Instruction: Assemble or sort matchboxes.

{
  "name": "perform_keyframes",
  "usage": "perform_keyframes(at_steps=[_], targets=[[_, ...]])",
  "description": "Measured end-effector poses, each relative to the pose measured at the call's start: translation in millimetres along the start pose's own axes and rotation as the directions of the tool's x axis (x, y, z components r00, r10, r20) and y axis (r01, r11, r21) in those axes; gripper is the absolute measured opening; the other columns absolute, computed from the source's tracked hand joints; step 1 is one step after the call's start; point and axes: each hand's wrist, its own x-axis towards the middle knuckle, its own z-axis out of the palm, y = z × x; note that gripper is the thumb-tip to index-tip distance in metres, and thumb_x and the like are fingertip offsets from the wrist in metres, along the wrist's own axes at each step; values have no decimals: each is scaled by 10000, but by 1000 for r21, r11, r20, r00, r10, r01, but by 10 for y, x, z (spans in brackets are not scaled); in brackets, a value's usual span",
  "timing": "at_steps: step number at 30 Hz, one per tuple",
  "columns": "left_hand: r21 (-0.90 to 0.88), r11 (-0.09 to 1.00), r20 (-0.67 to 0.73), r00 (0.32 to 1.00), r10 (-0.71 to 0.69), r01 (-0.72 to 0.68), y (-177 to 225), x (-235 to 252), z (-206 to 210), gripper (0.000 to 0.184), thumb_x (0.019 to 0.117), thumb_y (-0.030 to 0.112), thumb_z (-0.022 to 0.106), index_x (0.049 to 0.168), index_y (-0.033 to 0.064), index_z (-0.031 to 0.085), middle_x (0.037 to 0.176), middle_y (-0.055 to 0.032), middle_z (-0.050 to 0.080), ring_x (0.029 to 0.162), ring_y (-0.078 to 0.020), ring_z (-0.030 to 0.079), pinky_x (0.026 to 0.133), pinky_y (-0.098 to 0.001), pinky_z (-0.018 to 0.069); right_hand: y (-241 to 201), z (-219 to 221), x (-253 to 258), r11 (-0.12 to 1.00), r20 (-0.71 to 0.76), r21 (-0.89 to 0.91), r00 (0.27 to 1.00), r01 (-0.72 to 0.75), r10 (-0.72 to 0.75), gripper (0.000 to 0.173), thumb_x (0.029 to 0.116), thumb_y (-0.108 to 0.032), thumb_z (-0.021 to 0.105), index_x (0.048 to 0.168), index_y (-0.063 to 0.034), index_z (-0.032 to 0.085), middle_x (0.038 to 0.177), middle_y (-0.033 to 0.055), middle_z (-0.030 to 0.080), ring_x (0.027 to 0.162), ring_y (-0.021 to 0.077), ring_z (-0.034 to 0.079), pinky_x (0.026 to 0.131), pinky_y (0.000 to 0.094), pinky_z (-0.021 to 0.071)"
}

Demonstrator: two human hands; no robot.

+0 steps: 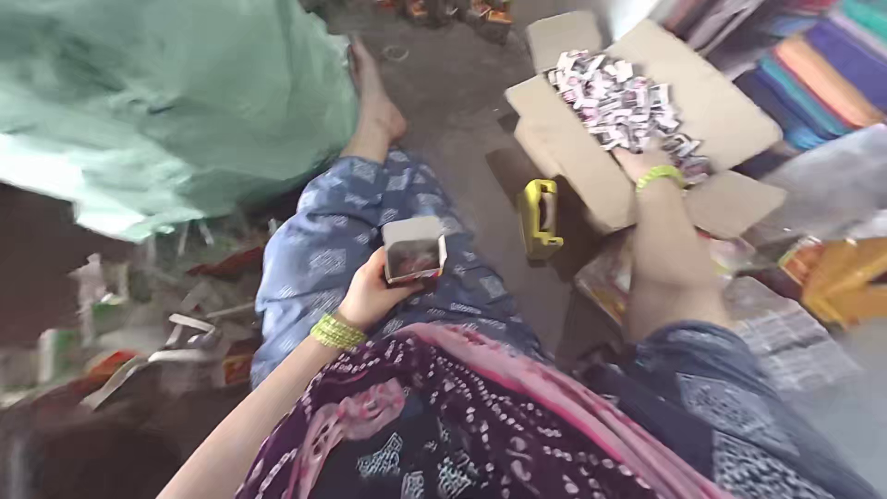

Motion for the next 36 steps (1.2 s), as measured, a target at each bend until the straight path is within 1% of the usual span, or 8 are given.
perform_keyframes(at_steps=[2, 5, 10, 14, 17, 21, 29, 36], targets=[[-7, 1000, -17, 1000, 25, -25, -9, 1, 18, 764, 707, 209, 928, 1315, -59, 552, 1240, -111, 688, 1167, -132, 659, 1054, -338, 538, -17, 3, 138, 999, 26, 22, 999, -46, 46, 1026, 809, -679, 713, 1615, -177, 322, 1492, 340, 460, 1366, 539, 450, 1060, 764, 346], [-13, 1000, -38, 999, 13, -14, 30, -9, 37, 785, 691, 192, 929, 1329, -51, 542, 1232, -82, 699, 1150, -99, 667, 1043, -306, 546, -9, 137, 354, 994, -29, 77, 996, -77, 80, 931, 795, -522, 768, 1580, -203, 385, 1496, 304, 468, 1329, 494, 507, 1015, 725, 423], [-14, 1000, -51, 999, 13, -14, 30, -16, 42, 767, 681, 172, 925, 1322, -29, 556, 1216, -54, 710, 1135, -82, 673, 1029, -294, 554, -70, 113, 313, 998, -73, 33, 996, 45, -42, 756, 843, -362, 784, 1492, -104, 495, 1433, 332, 507, 1289, 518, 530, 1000, 698, 462], [-20, 1000, -53, 998, 17, -18, 19, -13, 47, 755, 679, 161, 916, 1317, -24, 558, 1209, -47, 713, 1128, -79, 676, 1024, -296, 559, -64, 120, 337, 999, -80, 8, 996, 44, -43, 721, 841, -379, 783, 1476, -154, 527, 1472, 318, 482, 1290, 514, 534, 1006, 694, 459], [-13, 1000, -63, 998, 24, -25, 7, -10, 50, 773, 682, 204, 914, 1323, -38, 554, 1209, -57, 710, 1123, -69, 673, 1018, -281, 554, -31, 125, 408, 998, -25, 59, 1000, -10, 12, 783, 846, -357, 784, 1539, -190, 463, 1583, 329, 321, 1360, 510, 467, 1035, 677, 446], [-18, 1000, -70, 998, 6, -7, 3, -6, 56, 774, 673, 207, 913, 1316, -33, 556, 1185, -44, 720, 1103, -62, 681, 1001, -275, 563, -66, 168, 502, 999, -13, 18, 1000, -27, 27, 759, 863, -299, 769, 1551, -239, 453, 1632, 324, 212, 1384, 516, 436, 1032, 665, 458], [-24, 1000, -66, 998, -14, 12, 20, -4, 62, 772, 666, 187, 919, 1319, -12, 558, 1188, -23, 720, 1108, -61, 680, 1004, -278, 564, -58, 186, 437, 1000, -89, 1, 996, 30, -30, 539, 832, -325, 801, 1339, -215, 656, 1566, 306, 351, 1286, 495, 533, 967, 655, 501], [-20, 1000, -79, 997, -3, 1, 7, 23, 73, 785, 660, 205, 919, 1321, -24, 561, 1194, -40, 720, 1108, -67, 682, 1004, -278, 565, -109, 145, 480, 999, -26, 16, 999, -44, 45, 651, 833, -318, 791, 1443, -225, 583, 1616, 312, 252, 1339, 501, 481, 1002, 655, 476]])
